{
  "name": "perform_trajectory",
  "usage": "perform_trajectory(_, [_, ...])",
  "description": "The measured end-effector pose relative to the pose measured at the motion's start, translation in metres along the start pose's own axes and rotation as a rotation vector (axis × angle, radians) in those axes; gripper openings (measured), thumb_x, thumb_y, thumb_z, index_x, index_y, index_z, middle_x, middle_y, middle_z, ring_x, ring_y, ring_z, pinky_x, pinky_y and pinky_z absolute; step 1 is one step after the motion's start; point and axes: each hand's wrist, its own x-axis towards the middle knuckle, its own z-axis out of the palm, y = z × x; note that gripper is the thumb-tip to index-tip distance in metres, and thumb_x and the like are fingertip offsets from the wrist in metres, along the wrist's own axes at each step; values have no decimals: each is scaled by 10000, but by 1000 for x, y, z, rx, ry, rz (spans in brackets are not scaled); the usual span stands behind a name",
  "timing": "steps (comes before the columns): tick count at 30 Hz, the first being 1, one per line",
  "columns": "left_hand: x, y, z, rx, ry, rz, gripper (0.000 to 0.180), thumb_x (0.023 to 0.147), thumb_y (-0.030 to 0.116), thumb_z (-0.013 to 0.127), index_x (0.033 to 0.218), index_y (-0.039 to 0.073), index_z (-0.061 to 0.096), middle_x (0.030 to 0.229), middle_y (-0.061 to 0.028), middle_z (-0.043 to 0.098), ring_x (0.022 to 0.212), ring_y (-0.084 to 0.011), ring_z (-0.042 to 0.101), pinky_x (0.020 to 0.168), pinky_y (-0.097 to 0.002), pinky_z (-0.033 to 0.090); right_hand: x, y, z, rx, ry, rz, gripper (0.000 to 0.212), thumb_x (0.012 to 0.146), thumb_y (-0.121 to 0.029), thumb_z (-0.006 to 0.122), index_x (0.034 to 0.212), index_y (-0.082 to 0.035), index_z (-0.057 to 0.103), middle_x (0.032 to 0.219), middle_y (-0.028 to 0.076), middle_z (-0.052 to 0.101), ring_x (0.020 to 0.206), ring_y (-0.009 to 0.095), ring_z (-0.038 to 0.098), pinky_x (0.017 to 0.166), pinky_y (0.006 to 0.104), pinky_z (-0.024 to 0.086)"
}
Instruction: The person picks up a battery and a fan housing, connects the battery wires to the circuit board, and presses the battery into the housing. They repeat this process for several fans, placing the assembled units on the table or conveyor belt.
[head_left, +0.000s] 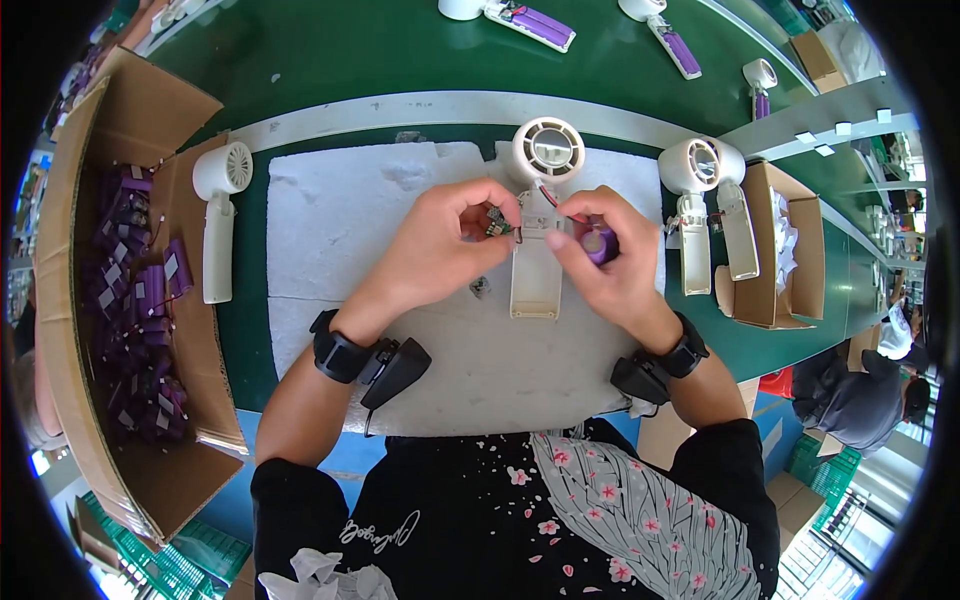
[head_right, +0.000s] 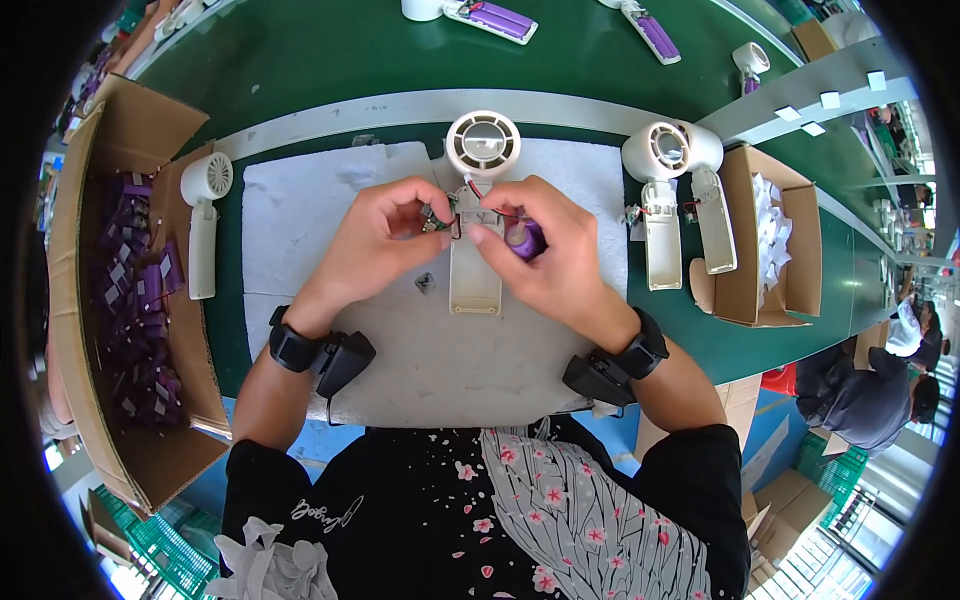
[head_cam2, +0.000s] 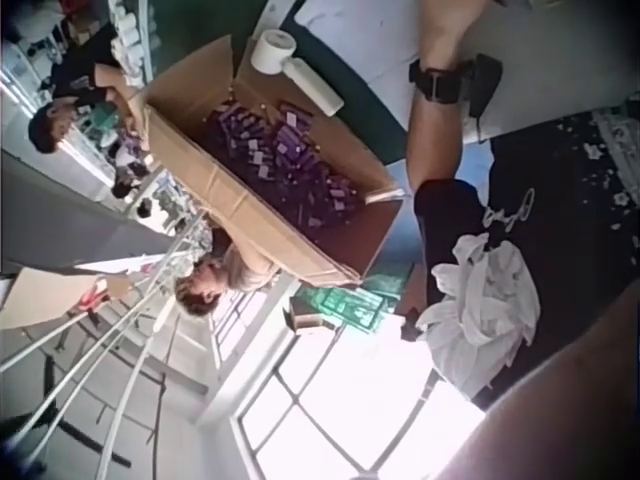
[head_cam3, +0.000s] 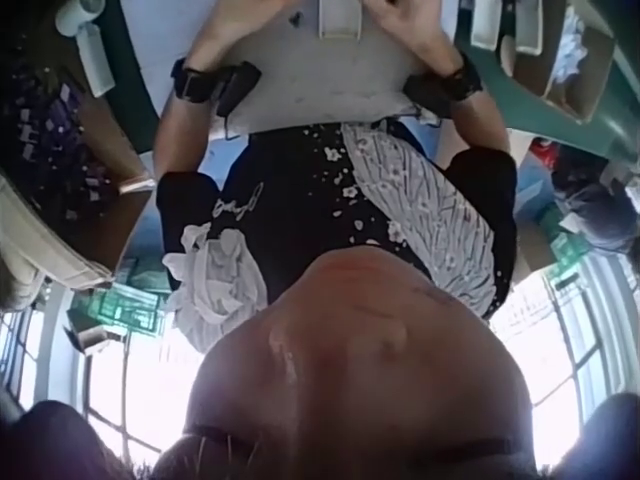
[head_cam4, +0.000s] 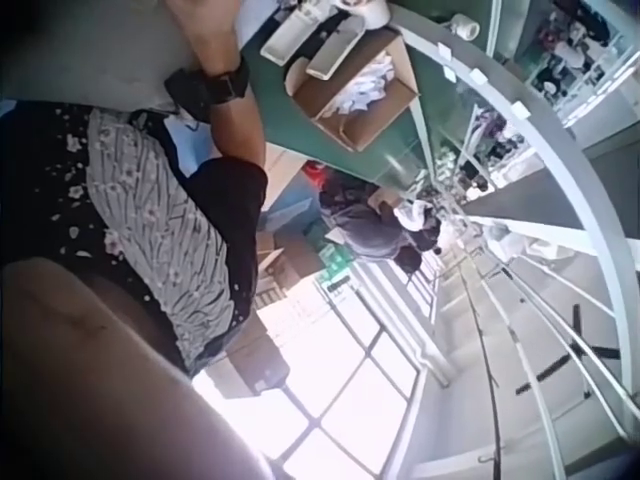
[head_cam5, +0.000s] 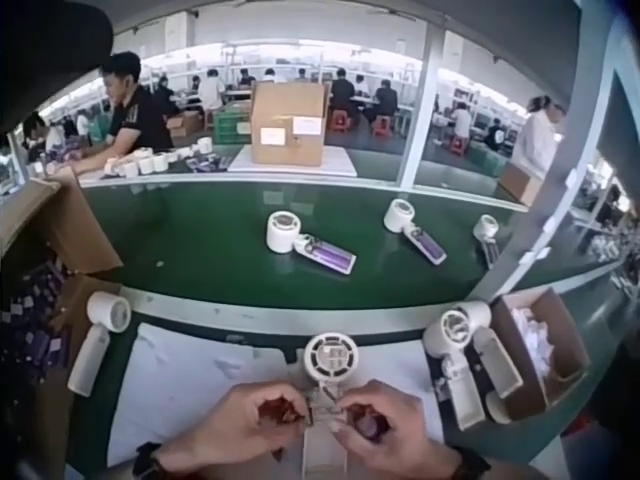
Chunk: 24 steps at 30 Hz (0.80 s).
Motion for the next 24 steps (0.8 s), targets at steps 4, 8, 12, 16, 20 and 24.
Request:
perform_trajectory(4, [-1,-2,-2,-61,-5,2,168,816,76,711,940,-2,629,761,16,576,669,-28,501,591,-216,426,-2,2,-3,26,-59,-71,206,781,12,691,967,-8,605,783,53,608,618,93,517,554,214,409])
perform_trajectory(8, [1,2,-2,-77,-35,42,208,831,108,732,986,-8,656,803,-2,621,704,-44,541,624,-221,458,-2,2,0,71,-112,-135,165,783,16,690,921,3,600,794,64,621,600,111,527,550,219,419])
perform_trajectory(12, [0,3,-6,-74,-61,61,198,837,74,727,1004,-15,669,861,-6,637,770,-57,561,667,-219,467,-1,1,2,-5,-61,-46,117,797,5,695,903,7,646,784,61,612,592,123,523,541,226,414])
perform_trajectory(16, [0,4,-7,-29,-62,68,196,837,42,718,1017,-17,667,901,-9,643,813,-67,577,705,-222,480,0,-4,1,-79,-114,60,99,813,-14,701,912,-11,703,774,53,597,587,120,509,529,233,400])
perform_trajectory(20, [0,5,-11,-55,-80,36,218,827,25,708,1040,-7,672,874,-26,658,793,-76,593,711,-231,492,1,1,2,-61,-136,87,114,812,-37,716,924,-38,736,761,46,574,597,122,500,522,244,385])
perform_trajectory(24, [2,3,-19,-82,-112,10,254,814,-11,693,1066,-1,662,868,-35,662,790,-82,603,720,-238,497,1,4,0,-39,-192,42,121,800,-32,722,920,-32,733,756,44,563,615,123,502,522,249,378])
